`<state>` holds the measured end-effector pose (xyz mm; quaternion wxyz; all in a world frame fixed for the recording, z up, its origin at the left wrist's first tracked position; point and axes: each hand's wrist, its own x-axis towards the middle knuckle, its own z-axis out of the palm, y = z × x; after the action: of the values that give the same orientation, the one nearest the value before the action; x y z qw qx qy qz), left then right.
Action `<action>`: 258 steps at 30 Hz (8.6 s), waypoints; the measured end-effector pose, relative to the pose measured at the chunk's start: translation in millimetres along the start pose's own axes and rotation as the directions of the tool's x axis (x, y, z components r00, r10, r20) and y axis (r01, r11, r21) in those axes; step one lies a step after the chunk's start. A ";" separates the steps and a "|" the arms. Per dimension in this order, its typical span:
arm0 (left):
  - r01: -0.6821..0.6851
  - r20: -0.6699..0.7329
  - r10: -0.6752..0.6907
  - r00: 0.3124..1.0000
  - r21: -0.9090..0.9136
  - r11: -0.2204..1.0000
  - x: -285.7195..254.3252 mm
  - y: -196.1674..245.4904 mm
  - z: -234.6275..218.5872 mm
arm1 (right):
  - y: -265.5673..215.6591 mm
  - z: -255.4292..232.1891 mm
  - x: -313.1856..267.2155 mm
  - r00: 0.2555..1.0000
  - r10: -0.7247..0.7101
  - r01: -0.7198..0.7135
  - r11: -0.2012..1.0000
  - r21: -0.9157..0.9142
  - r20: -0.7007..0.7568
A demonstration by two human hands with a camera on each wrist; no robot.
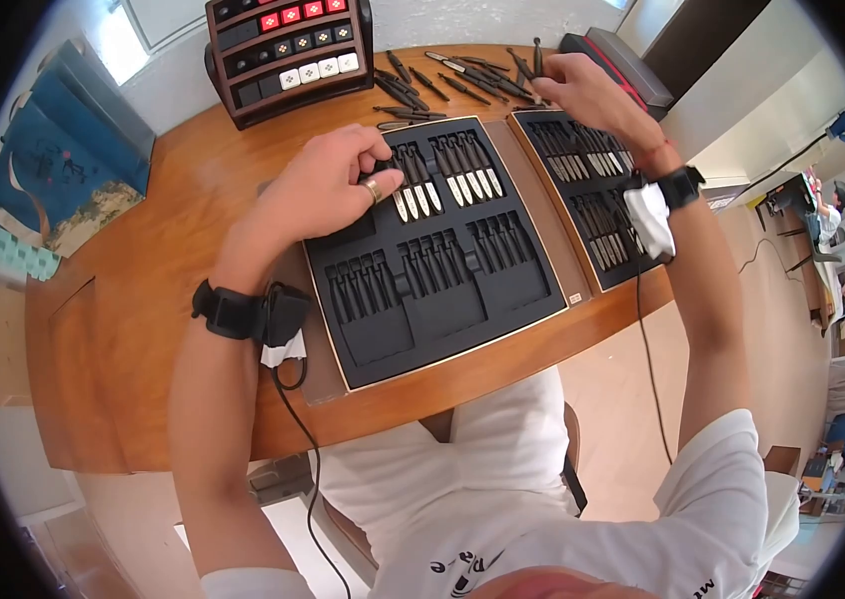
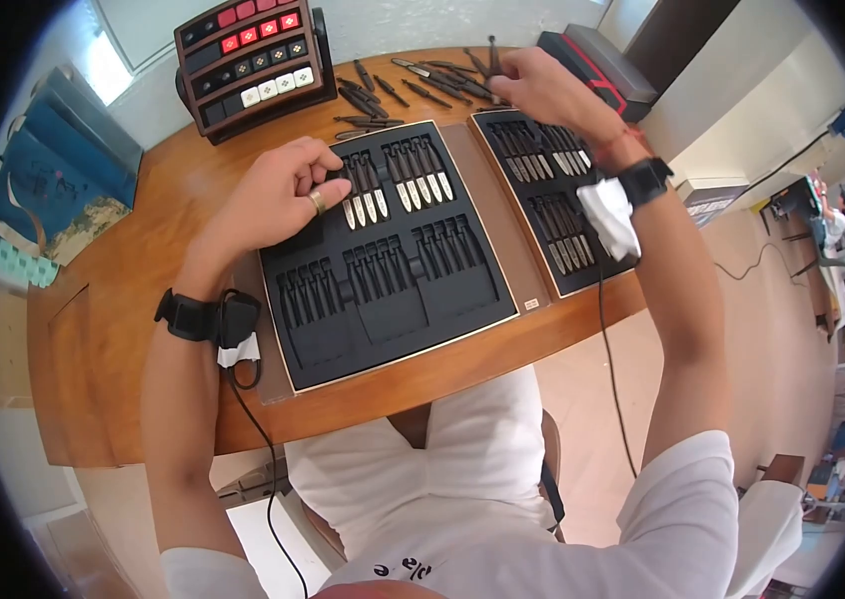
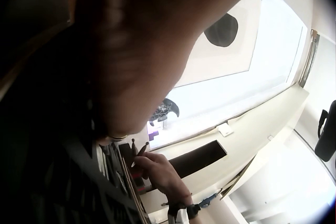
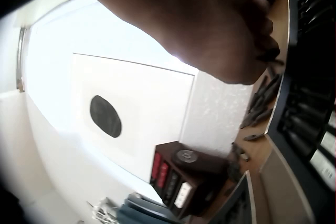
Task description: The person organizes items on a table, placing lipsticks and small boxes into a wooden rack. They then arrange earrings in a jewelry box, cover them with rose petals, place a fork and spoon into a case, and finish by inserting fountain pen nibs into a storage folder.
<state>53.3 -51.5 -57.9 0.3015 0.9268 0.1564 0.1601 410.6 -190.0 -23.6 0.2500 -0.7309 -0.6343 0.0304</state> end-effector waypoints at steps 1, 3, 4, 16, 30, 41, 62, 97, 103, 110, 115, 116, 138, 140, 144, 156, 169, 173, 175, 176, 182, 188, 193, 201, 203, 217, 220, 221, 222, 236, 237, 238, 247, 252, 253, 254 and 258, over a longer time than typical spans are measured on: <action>0.059 0.025 -0.057 0.998 -0.107 0.993 0.0 -2.3 0.0 | -20.2 2.3 -7.4 1.000 -0.002 0.002 1.000 -0.002 0.004; 0.120 0.054 -0.111 0.992 -0.209 0.970 1.6 -8.0 0.3 | -68.8 8.5 -22.8 0.988 0.084 -0.124 0.931 0.343 0.130; 0.094 0.054 -0.081 0.995 -0.287 0.953 2.0 -12.6 1.4 | -91.9 10.6 -31.0 0.977 0.091 -0.169 0.879 0.446 0.191; 0.096 0.010 -0.113 0.994 -0.603 0.792 0.9 -10.6 -9.9 | -163.3 69.5 -61.1 0.946 0.135 -0.294 0.743 0.601 0.295; 0.064 0.036 -0.053 0.998 -0.581 0.811 5.7 -22.8 -7.0 | -166.7 75.1 -75.5 0.994 -0.015 0.058 0.903 0.426 -0.104; 0.090 -0.058 -0.141 0.988 -0.526 0.846 5.7 -17.2 2.9 | -167.5 75.0 -77.6 0.997 -0.033 0.056 0.907 0.417 -0.063; 0.128 -0.120 -0.206 0.971 -0.462 0.877 7.0 -16.1 4.7 | -163.5 83.1 -70.0 0.991 0.048 0.016 0.889 0.458 -0.127; 0.004 0.061 -0.002 0.998 -0.039 0.999 -4.4 1.7 2.8 | -159.1 86.3 -71.7 1.000 -0.003 0.011 0.794 0.607 -0.014; 0.123 0.083 -0.116 0.990 -0.086 0.989 -0.6 7.6 -1.3 | -161.1 86.1 -71.9 0.998 0.005 -0.043 0.752 0.657 0.059; 0.002 -0.028 -0.014 0.999 -0.373 0.928 7.6 15.4 -9.9 | -159.8 82.4 -74.0 0.988 -0.062 -0.038 0.793 0.607 0.142; -0.042 0.007 0.050 0.999 -0.433 0.900 6.7 14.3 -16.8 | -159.9 83.3 -73.8 0.991 -0.051 -0.030 0.810 0.586 0.122; 0.074 0.062 -0.052 0.997 -0.433 0.898 6.2 14.0 -21.6 | -160.4 83.0 -73.9 0.993 -0.038 -0.035 0.808 0.588 0.111; 0.511 0.262 -0.469 0.843 -0.120 0.851 -1.7 12.9 -33.2 | -160.7 80.9 -75.5 0.994 -0.038 -0.026 0.838 0.545 0.107; 0.515 0.250 -0.481 0.840 -0.092 0.852 -2.4 19.1 -33.9 | -160.5 81.9 -75.2 0.994 -0.040 -0.025 0.837 0.546 0.106; 0.518 0.226 -0.495 0.839 -0.051 0.854 -3.4 23.0 -31.3 | -159.8 82.7 -74.7 0.995 -0.049 -0.007 0.839 0.545 0.087; 0.434 0.259 -0.412 0.874 -0.032 0.900 -5.9 20.9 -30.1 | -158.9 84.3 -73.3 0.998 -0.016 -0.022 0.839 0.543 0.065; 0.426 0.373 -0.347 0.860 -0.155 0.891 -8.9 8.6 -41.9 | -124.7 51.1 -35.7 1.000 -0.008 0.011 0.980 0.198 -0.018; 0.406 0.399 -0.325 0.857 -0.138 0.903 -8.7 5.7 -42.2 | -103.7 50.1 -1.8 0.995 -0.088 0.091 0.991 -0.096 0.037; 0.392 0.392 -0.318 0.863 -0.126 0.911 -8.6 4.0 -42.0 | -90.8 56.1 21.8 0.993 -0.083 0.094 0.985 -0.142 0.078; 0.385 0.399 -0.303 0.865 -0.143 0.912 -8.8 2.4 -41.6 | -84.0 62.9 33.2 0.992 -0.091 0.107 0.973 -0.202 0.087; 0.396 0.433 -0.286 0.855 -0.188 0.899 -6.2 -5.3 -42.0 | -80.8 76.9 65.2 0.967 -0.116 0.184 0.936 -0.301 0.228; 0.423 0.436 -0.289 0.852 -0.250 0.871 -5.1 -8.9 -40.2 | -70.9 89.4 85.1 0.925 -0.186 0.266 0.940 -0.215 0.330; 0.445 0.446 -0.326 0.833 -0.191 0.875 -3.0 -4.3 -43.1 | -64.6 105.7 89.6 0.949 -0.166 0.250 0.914 -0.319 0.268; 0.448 0.442 -0.331 0.834 -0.193 0.873 -3.1 -4.4 -41.5 | -42.8 131.5 105.1 0.907 -0.403 0.420 0.855 -0.305 0.122; 0.439 0.441 -0.323 0.837 -0.190 0.878 -2.3 1.0 -43.1 | -34.0 129.8 106.9 0.896 -0.427 0.442 0.824 -0.355 0.122; 0.426 0.425 -0.322 0.846 -0.176 0.888 -5.7 -2.7 -43.4 | 11.0 71.2 83.9 0.973 0.224 -0.229 0.927 -0.298 -0.050; 0.425 0.427 -0.317 0.847 -0.186 0.886 -3.2 -6.0 -41.1 | 23.2 67.8 83.7 0.928 0.362 -0.344 0.923 -0.171 0.088; 0.426 0.426 -0.317 0.847 -0.187 0.885 -3.3 -4.2 -42.9 | 19.1 70.8 81.6 0.937 0.334 -0.317 0.935 -0.159 0.098; 0.441 0.430 -0.332 0.840 -0.183 0.879 -3.9 -2.2 -45.1 | 15.2 75.5 79.1 0.946 0.306 -0.289 0.946 -0.147 0.109; 0.444 0.425 -0.334 0.841 -0.192 0.875 -4.8 -0.6 -43.7 | -26.8 114.2 84.8 0.999 -0.040 0.040 0.917 -0.396 0.009; 0.434 0.425 -0.321 0.846 -0.201 0.878 -4.4 -4.9 -41.1 | -22.5 114.2 86.4 0.999 -0.040 0.040 0.916 -0.399 0.008; 0.425 0.426 -0.309 0.850 -0.209 0.880 -4.5 -3.2 -41.5 | -20.5 113.4 87.6 0.996 -0.087 0.084 0.928 -0.363 0.008; 0.427 0.414 -0.319 0.853 -0.201 0.881 -5.2 -4.7 -39.6 | -23.9 103.6 88.2 0.999 -0.029 0.020 0.932 -0.363 -0.021; 0.434 0.413 -0.329 0.849 -0.189 0.881 -6.1 2.1 -44.5 | -13.4 96.9 94.9 0.995 -0.056 0.033 0.961 -0.274 -0.079; 0.441 0.414 -0.339 0.845 -0.182 0.879 -7.0 4.1 -45.2 | -15.2 89.9 98.1 0.992 -0.061 0.029 0.963 -0.269 -0.113; 0.446 0.417 -0.341 0.842 -0.183 0.876 -7.3 -0.2 -42.4 | -19.1 83.5 99.5 0.987 -0.064 0.023 0.965 -0.263 -0.148; 0.436 0.424 -0.322 0.847 -0.204 0.876 -4.6 -8.6 -39.1 | -54.8 59.0 93.6 0.984 -0.101 0.077 0.984 -0.159 -0.145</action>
<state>32.3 -26.7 -34.1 0.4854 0.8348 0.2520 -0.0629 357.4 -78.7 -27.4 0.2421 -0.7189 -0.6459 -0.0858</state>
